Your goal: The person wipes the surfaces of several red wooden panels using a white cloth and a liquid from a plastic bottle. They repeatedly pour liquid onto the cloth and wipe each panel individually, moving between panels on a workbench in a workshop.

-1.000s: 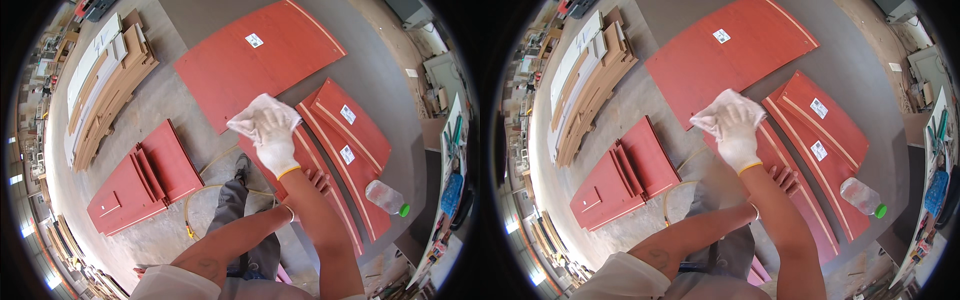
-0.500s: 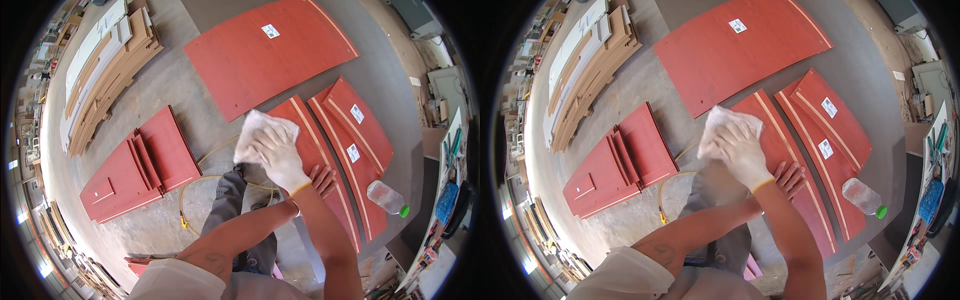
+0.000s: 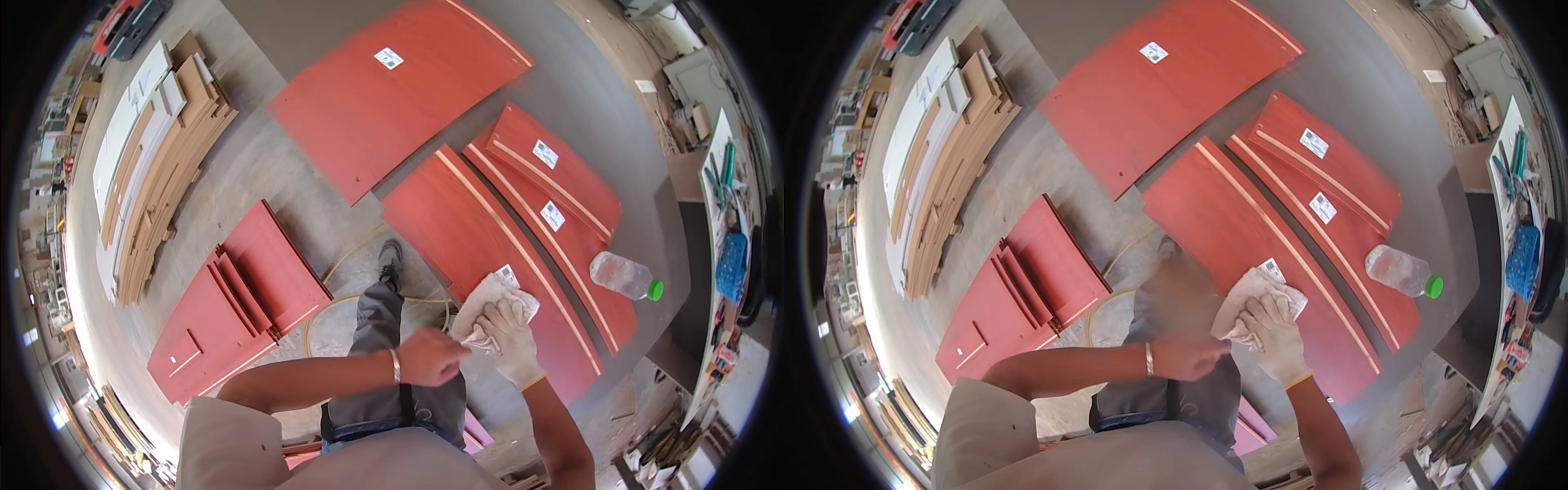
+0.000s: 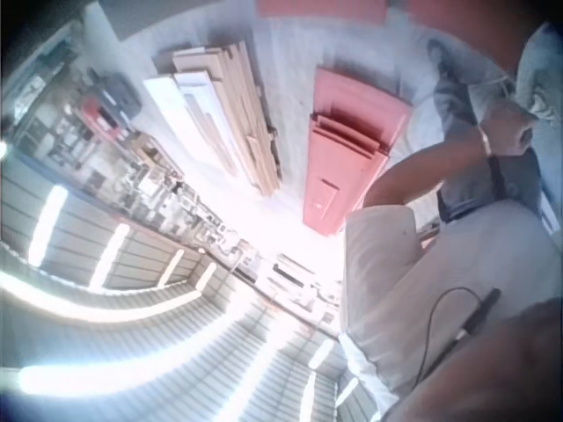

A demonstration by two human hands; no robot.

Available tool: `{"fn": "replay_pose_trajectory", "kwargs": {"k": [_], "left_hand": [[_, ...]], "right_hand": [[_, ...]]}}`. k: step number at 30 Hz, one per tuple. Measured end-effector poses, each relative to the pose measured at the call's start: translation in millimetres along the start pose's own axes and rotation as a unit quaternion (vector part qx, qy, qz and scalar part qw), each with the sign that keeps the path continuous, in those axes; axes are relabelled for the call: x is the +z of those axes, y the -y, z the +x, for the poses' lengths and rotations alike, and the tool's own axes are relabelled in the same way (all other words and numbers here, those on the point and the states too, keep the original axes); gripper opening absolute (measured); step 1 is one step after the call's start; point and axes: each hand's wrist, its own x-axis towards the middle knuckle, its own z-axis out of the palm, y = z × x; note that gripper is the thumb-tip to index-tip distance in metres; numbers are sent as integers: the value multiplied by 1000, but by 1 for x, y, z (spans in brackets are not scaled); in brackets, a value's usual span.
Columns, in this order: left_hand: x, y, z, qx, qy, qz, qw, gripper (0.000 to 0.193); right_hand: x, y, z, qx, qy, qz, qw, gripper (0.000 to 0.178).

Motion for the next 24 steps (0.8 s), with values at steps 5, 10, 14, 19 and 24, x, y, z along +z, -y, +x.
{"fn": "replay_pose_trajectory", "kwargs": {"k": [5,10,14,19,24], "left_hand": [[-72,99,117,-16,-111,233,966,55],[-77,144,146,-162,60,366,914,94],[-82,148,142,-162,93,362,913,96],[-77,135,135,-148,103,420,889,84],[-54,117,136,-89,153,416,892,66]], "right_hand": [[42,15,27,52,-114,-39,991,37],[51,32,97,6,-177,-40,983,36],[21,21,-21,132,-71,-12,989,33],[65,-11,-191,240,-104,-107,959,40],[65,17,-120,213,-139,-71,965,41]]}}
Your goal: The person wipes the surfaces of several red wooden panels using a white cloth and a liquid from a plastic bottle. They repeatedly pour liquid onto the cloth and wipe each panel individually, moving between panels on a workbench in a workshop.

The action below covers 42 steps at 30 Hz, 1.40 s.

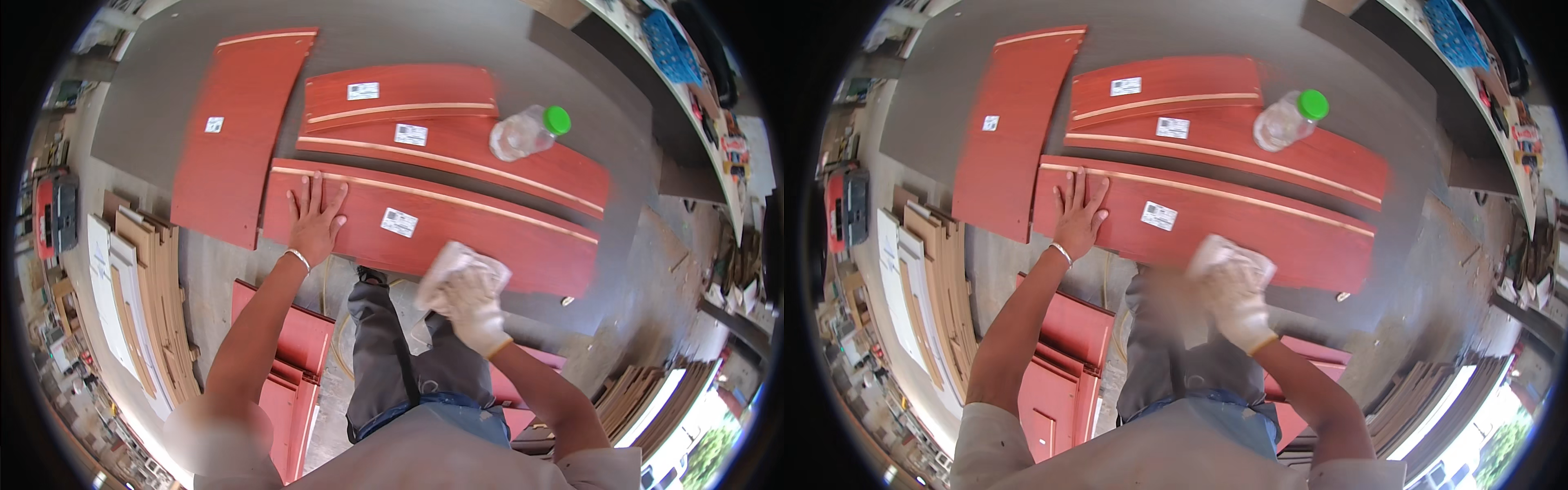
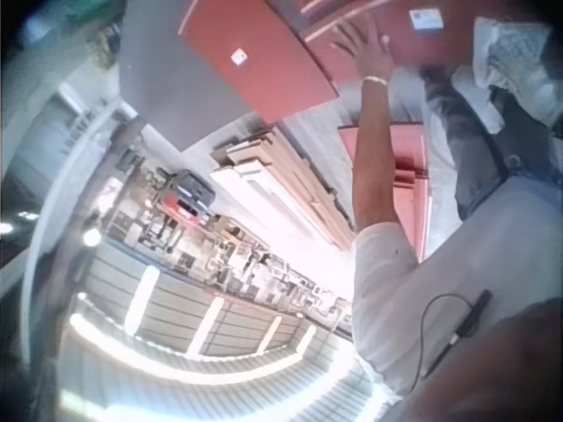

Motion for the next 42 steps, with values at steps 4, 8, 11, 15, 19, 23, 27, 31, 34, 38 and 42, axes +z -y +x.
{"fn": "replay_pose_trajectory", "kwargs": {"k": [4,8,11,15,19,23,27,31,34,38,42], "left_hand": [[4,-70,5,124,34,-30,991,59],[10,-66,-12,163,27,-21,986,61],[4,-75,-9,190,16,-16,981,61],[-13,-114,12,212,62,10,975,70],[-17,-181,50,232,49,11,971,90],[-15,-223,53,186,87,13,979,110],[-7,-231,28,184,97,56,976,118],[17,-229,-23,204,84,78,972,121],[27,-227,-50,209,123,138,960,104],[78,-231,-48,203,55,133,969,79],[-10,-229,-41,192,126,62,971,63]], "right_hand": [[28,62,80,9,-76,166,983,40],[-11,23,42,-8,-19,103,994,35],[-6,-61,-58,64,-83,78,991,40],[-35,-122,-142,207,-34,15,978,41],[-44,-131,-172,301,-40,43,952,47],[-37,-98,-180,419,-119,302,848,58],[-17,-53,-201,437,-156,388,796,67],[-21,-12,-210,470,-168,571,651,72],[-6,-11,-233,532,-63,610,585,57],[26,-19,-258,436,-278,798,310,51],[-37,-17,-248,295,-312,885,179,58]]}}
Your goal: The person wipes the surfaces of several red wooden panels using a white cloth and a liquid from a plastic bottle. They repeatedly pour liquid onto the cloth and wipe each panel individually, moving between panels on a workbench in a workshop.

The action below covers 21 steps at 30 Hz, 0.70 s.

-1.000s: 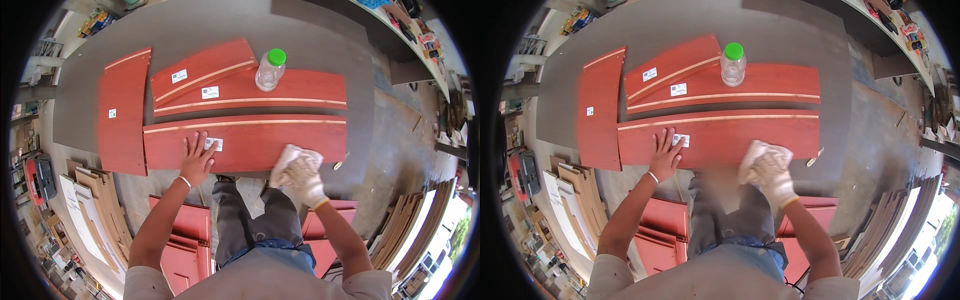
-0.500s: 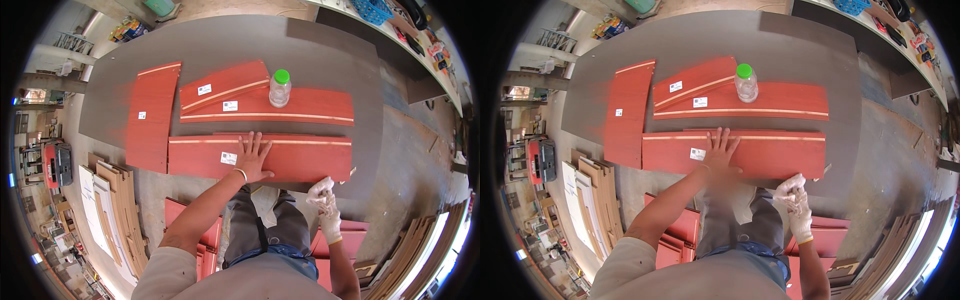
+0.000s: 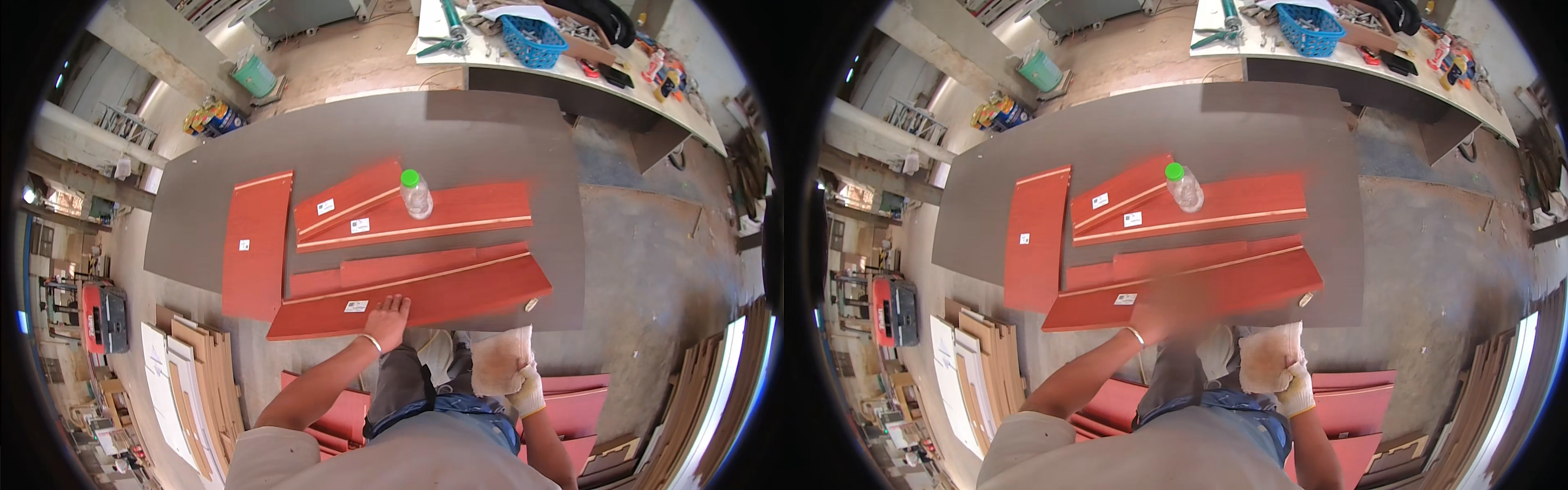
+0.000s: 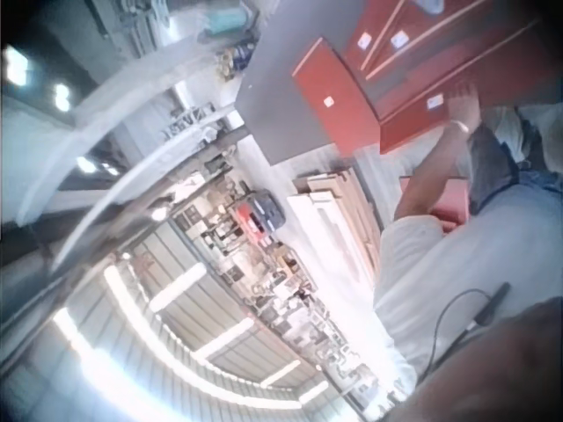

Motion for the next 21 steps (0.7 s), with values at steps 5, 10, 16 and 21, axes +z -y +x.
{"fn": "replay_pose_trajectory", "kwargs": {"k": [5,10,16,21], "left_hand": [[-124,64,27,-7,-57,-116,992,40],[-93,115,101,-33,51,-311,949,50],[-45,102,133,37,-9,-165,986,56],[-16,96,129,26,-22,-157,987,63]], "right_hand": [[16,0,3,-41,36,-10,998,70],[42,-27,17,-101,33,22,994,68],[82,-68,-1,-168,-9,47,985,69],[87,-112,-11,-199,-53,48,977,67]]}}
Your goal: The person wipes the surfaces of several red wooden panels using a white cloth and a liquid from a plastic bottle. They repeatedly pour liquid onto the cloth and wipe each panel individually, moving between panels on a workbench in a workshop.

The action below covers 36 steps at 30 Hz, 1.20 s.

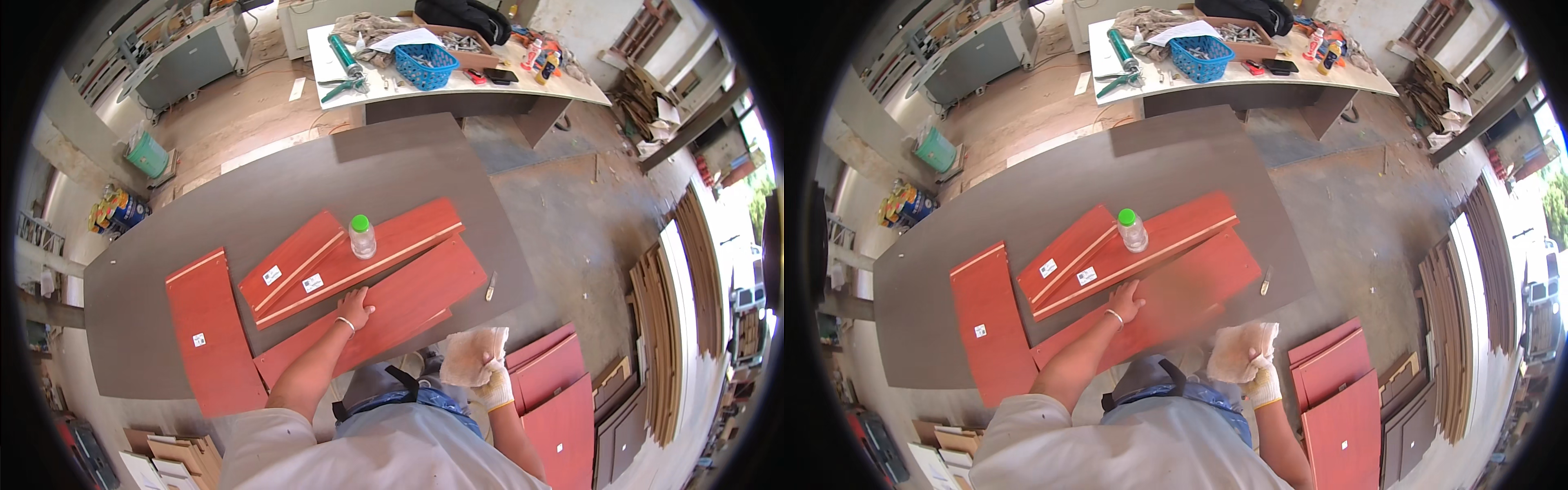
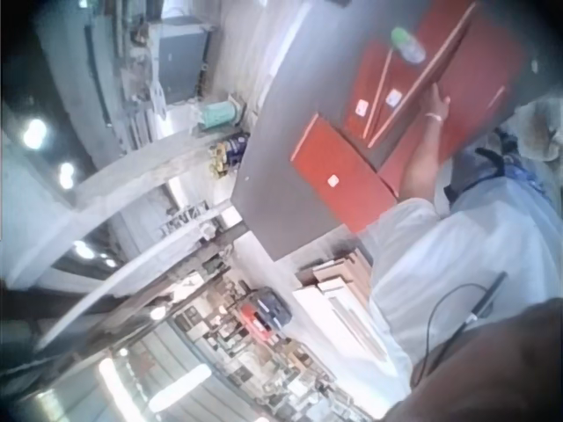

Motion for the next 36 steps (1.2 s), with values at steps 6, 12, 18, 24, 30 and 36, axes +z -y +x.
{"fn": "replay_pose_trajectory", "kwargs": {"k": [6,12,18,24,30,36], "left_hand": [[-15,27,46,8,-107,-122,987,74],[-73,-11,126,118,-230,-296,919,88],[-112,-18,168,110,-196,-205,953,86],[-103,-69,97,311,-107,6,944,55],[-143,-144,38,431,-92,266,857,52],[-193,-166,41,492,-126,370,778,46]], "right_hand": [[5,-41,-10,-14,-75,64,995,71],[1,-65,12,-49,-59,91,993,66],[53,-57,47,-31,18,170,985,59],[73,-52,62,-101,-102,130,981,46],[111,-60,90,-187,-62,-1,980,49],[145,-68,108,-163,29,60,984,41]]}}
